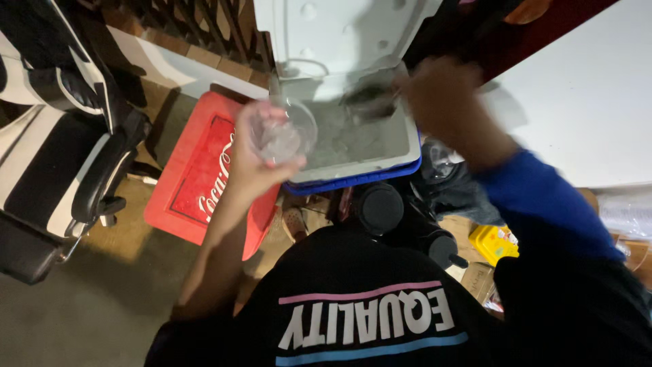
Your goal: The person scoops ice from a white cooler using a metal scoop and adds it to several plastic cups containing a light-colored beverage. The person repeatedly moves between the cooler and a counter where the cups are placed, filling each cup with ice.
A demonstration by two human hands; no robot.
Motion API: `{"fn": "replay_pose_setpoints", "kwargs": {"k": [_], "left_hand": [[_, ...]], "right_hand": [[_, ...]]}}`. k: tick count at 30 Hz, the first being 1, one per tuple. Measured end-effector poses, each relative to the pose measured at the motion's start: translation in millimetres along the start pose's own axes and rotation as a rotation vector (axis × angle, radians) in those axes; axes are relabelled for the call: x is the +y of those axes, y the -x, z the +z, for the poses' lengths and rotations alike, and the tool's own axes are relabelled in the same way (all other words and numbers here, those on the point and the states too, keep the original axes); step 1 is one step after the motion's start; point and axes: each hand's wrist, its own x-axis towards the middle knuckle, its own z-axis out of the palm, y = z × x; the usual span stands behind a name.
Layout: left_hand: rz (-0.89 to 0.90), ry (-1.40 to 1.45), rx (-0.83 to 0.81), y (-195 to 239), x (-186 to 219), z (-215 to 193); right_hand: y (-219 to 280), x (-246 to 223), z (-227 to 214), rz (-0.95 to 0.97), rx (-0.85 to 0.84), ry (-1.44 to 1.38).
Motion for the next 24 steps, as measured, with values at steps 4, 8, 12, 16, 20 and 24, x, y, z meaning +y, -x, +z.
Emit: {"fn": "replay_pose_setpoints", "kwargs": {"k": [4, 8, 12, 16, 20, 24], "left_hand": [[0.067, -0.073, -0.007, 31.9, 0.1, -19.7], [-0.084, 0.109, -0.022, 62.1, -23.6, -17.4], [-0.249, -0.085, -0.007, 90.3, -41.7, -23.9], [-0.242, -0.086, -0.091, 91.8, -57.5, -20.8], [-0.261, -0.161, -0.118, 92.0, -63.5, -20.2], [-0.294, -0.139, -0.129, 94.5, -60.4, -13.9]], "right_hand": [[-51.7, -93.0, 157.8, -0.143, 0.079, -0.208], [-75.4, -134.8, 206.2, -0.239, 0.162, -0.265], [-95.1, -129.6, 181.3, -0.273, 0.040, -0.335], [-81.3, -112.2, 173.0, -0.178, -0.276, -0.402], [-71.7, -143.9, 217.7, -0.436, 0.055, -0.440], [-104.7, -182.3, 221.8, -0.466, -0.086, -0.767]]}}
